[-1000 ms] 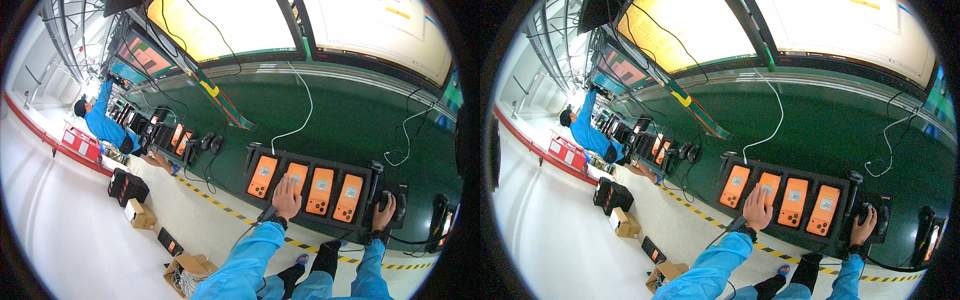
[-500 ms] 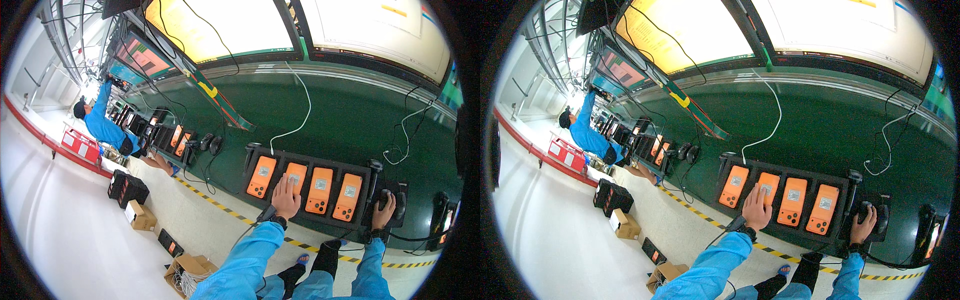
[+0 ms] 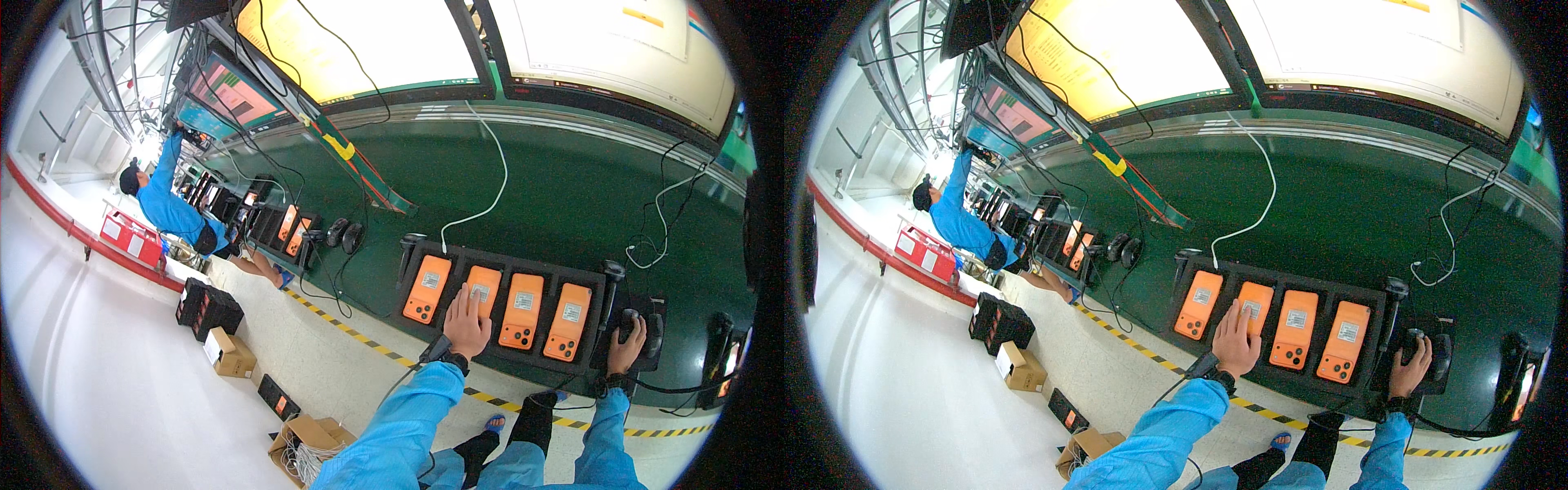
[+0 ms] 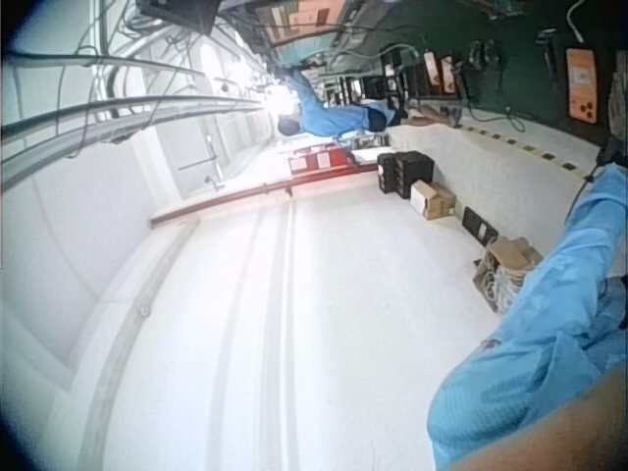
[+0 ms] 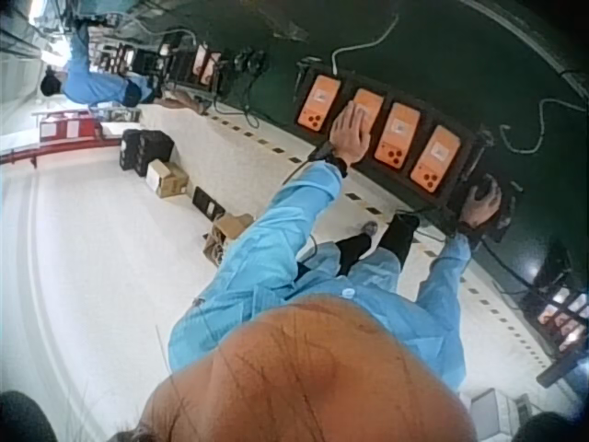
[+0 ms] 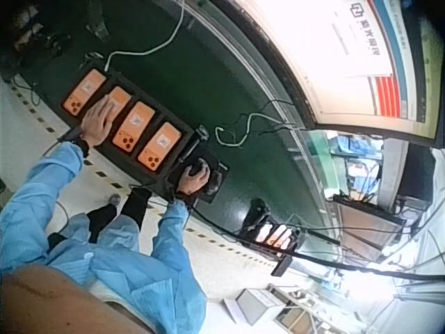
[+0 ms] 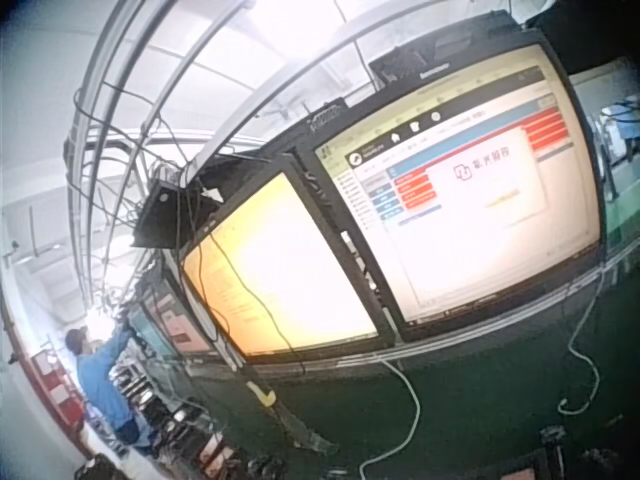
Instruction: Scanning multiple handheld electronic devices in a production tray using a barcode scanner.
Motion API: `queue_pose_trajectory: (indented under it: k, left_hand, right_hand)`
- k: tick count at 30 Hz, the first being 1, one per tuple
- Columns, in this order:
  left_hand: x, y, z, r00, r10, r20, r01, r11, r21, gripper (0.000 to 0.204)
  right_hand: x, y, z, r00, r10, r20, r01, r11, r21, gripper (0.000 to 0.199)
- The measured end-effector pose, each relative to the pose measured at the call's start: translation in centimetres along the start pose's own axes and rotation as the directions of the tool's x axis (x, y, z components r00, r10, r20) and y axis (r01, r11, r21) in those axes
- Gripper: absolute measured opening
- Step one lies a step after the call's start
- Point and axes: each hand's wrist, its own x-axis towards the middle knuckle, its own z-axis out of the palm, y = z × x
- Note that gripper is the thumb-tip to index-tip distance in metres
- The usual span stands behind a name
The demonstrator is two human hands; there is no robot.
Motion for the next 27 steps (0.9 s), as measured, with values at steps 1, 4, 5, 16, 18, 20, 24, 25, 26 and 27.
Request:
queue_pose_trajectory:
  k: [1,4,5,16,18,20,24,25,26,27]
  left_hand:
    - [0.02,0.01,-0.01,1.000,0.002,0.001,-0.002,1.000,-0.004,0.063]
    - [0.05,0.05,-0.07,1.000,0.003,-0.004,-0.003,1.000,-0.011,0.063]
    - [0.06,0.08,-0.09,1.000,0.003,-0.003,-0.003,1.000,-0.012,0.063]
    - [0.03,0.01,0.03,1.000,0.000,-0.009,0.000,1.000,-0.011,0.063]
    - [-0.01,-0.01,0.12,1.000,-0.003,-0.015,0.003,1.000,-0.015,0.063]
    - [-0.03,-0.02,0.18,1.000,-0.003,-0.015,0.003,1.000,-0.015,0.063]
    - [-0.03,-0.03,0.23,1.000,-0.007,-0.012,0.007,1.000,-0.014,0.063]
    - [-0.02,-0.04,0.23,1.000,-0.007,-0.011,0.007,1.000,-0.012,0.063]
    - [-0.01,-0.04,0.22,1.000,-0.007,-0.010,0.007,1.000,-0.011,0.063]
    - [-0.01,-0.05,0.21,1.000,-0.007,-0.008,0.007,1.000,-0.009,0.063]
  right_hand:
    - [0.01,-0.04,-0.03,0.998,0.063,0.031,-0.063,0.998,-0.010,0.063]
    - [-0.02,-0.24,-0.15,1.000,0.018,0.014,-0.018,1.000,0.005,0.062]
    - [-0.01,-0.28,-0.19,1.000,-0.002,0.001,0.002,1.000,0.003,0.062]
    - [0.01,0.14,0.13,0.999,0.032,0.031,-0.031,0.999,-0.029,0.068]
    - [0.00,0.10,0.09,1.000,-0.008,-0.002,0.008,1.000,-0.022,0.067]
    - [0.02,0.01,0.02,1.000,-0.013,0.004,0.014,0.999,-0.032,0.067]
    - [0.07,-0.16,-0.12,1.000,-0.011,0.005,0.011,1.000,-0.025,0.066]
    - [0.08,-0.18,-0.13,0.999,0.042,0.027,-0.041,0.999,-0.028,0.066]
    - [0.07,-0.19,-0.14,1.000,-0.005,-0.002,0.005,1.000,-0.010,0.066]
    - [0.06,-0.19,-0.13,1.000,-0.009,-0.002,0.009,1.000,-0.005,0.066]
